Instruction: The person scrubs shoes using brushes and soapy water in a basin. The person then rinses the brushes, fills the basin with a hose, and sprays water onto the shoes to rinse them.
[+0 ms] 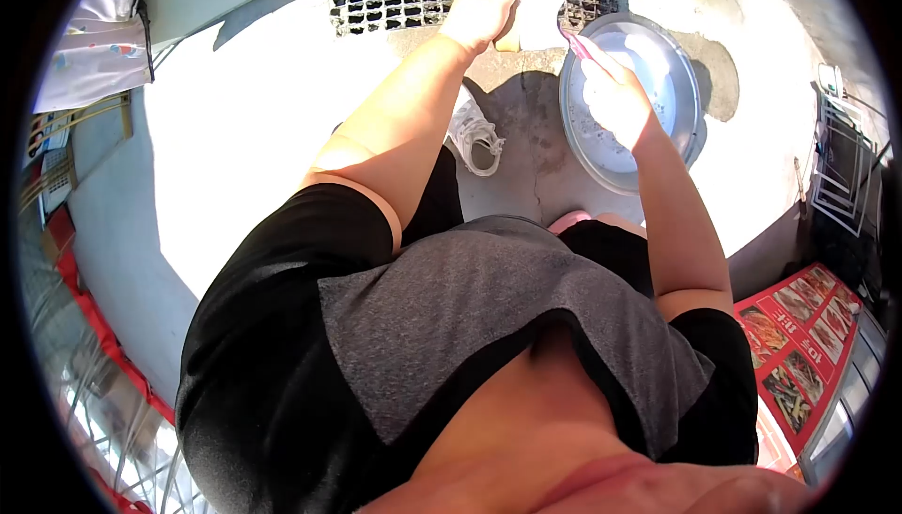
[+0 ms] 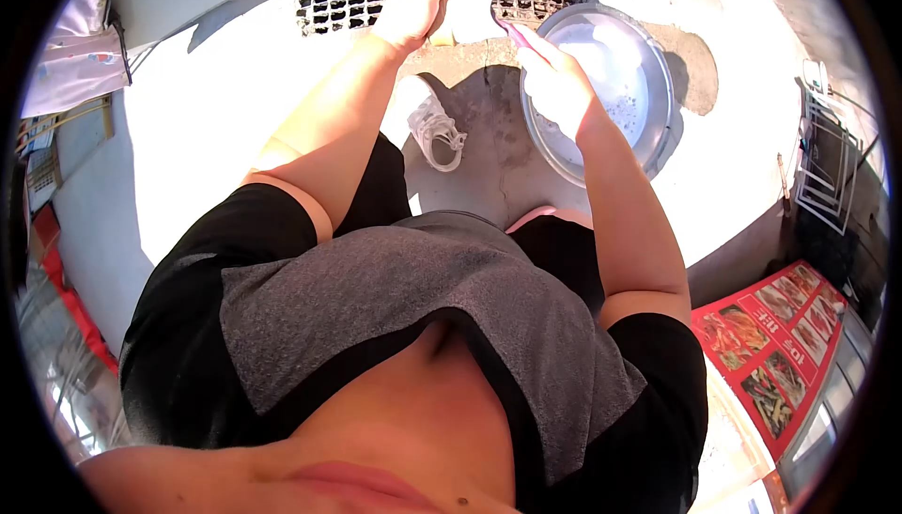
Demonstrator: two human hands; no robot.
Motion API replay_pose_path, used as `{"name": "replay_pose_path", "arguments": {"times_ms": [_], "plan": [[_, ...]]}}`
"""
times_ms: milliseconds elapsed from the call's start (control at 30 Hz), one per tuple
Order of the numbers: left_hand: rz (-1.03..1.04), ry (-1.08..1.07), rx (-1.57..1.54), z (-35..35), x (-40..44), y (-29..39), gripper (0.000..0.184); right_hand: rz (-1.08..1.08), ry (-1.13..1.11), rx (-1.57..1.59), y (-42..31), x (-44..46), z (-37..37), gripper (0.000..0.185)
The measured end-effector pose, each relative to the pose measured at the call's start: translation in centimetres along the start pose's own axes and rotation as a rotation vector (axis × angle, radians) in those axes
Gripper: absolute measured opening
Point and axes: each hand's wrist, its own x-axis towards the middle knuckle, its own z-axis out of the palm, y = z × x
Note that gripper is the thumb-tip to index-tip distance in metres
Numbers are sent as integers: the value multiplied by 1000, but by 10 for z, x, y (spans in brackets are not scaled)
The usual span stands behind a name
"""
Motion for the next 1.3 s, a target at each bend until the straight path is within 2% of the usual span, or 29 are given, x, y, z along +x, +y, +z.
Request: {"name": "replay_pose_path", "arguments": {"times_ms": [67, 167, 200, 267, 300, 367, 400, 433, 467, 500, 567, 633, 667, 700, 733, 800, 833, 867, 933, 967, 1000, 1067, 1133, 1200, 1233, 1267, 1300], "plan": [[-30, -16, -60, -4, 4, -12, 69, -23, -53, 128, 1, -15, -6, 40], [-450, 44, -301, 19, -7, -9, 57, -27, -59, 101, -12, -7, -17, 35], [-568, 45, -369, 22, -11, -16, 55, -106, 5, 62, -14, 5, -18, 32], [-528, -84, -348, 38, -23, -29, 50, -257, 122, -16, -16, 48, -15, 28], [-536, -104, -371, 45, -27, -33, 55, -311, 88, -22, -12, 67, -18, 29], [-489, -41, -227, 36, -26, -30, 51, -417, 17, -35, 2, 93, -21, 29], [-461, -8, -161, 34, -25, -27, 50, -393, 82, -69, 9, 93, -17, 29], [-275, -46, -173, 34, -27, -19, 58, -381, 149, -107, 12, 94, -13, 30], [-182, -36, -21, 28, -24, -18, 62, -367, 217, -142, 14, 93, -10, 30], [-93, -26, 132, 19, -19, -19, 65, -330, 98, -18, 7, 66, -4, 35], [102, -53, 404, -11, 1, -33, 72, -172, 17, -172, 14, 49, -19, 41], [190, 44, 519, -14, 3, -17, 68, -189, 34, -259, 27, 40, -27, 46], [330, 48, 454, -12, 4, -5, 63, -198, 44, -303, 33, 35, -30, 49], [418, 0, 684, -21, 10, 1, 78, -233, 81, -302, 42, 36, -36, 50], [639, 102, 945, -19, 15, 4, 85, -222, 101, -229, 56, 37, -45, 47], [398, 265, 1268, -15, 4, 21, 88, -204, 142, -80, 84, 38, -63, 43], [460, 331, 1255, -15, 4, 24, 91, -161, 117, 5, 97, 33, -74, 38], [513, 373, 1369, -15, 4, 29, 91, -119, 89, 88, 111, 32, -82, 34], [526, 422, 1390, -16, 5, 32, 93, -57, 342, 194, 136, 31, -83, 17], [264, 377, 1280, -18, 4, 36, 93, 26, 442, 277, 143, 29, -91, 6], [460, 429, 1420, -31, 8, 20, 92, 115, 564, 357, 152, 31, -103, 5], [582, 450, 1403, -49, 14, 1, 97, 293, 828, 519, 182, 37, -135, 3], [764, 534, 1401, -54, 19, -12, 69, 353, 932, 713, 227, 44, -171, 5], [90, 488, 1421, -23, 2, 12, 77, 429, 1048, 899, 257, 36, -187, 11], [25, 462, 1271, -21, 3, 10, 87, 476, 1100, 986, 263, 38, -169, 15], [-38, 439, 1128, -25, 7, 6, 98, 495, 1030, 1003, 278, 44, -154, 21], [-33, 412, 965, -42, 15, -7, 100, 490, 944, 958, 292, 52, -134, 22]]}}
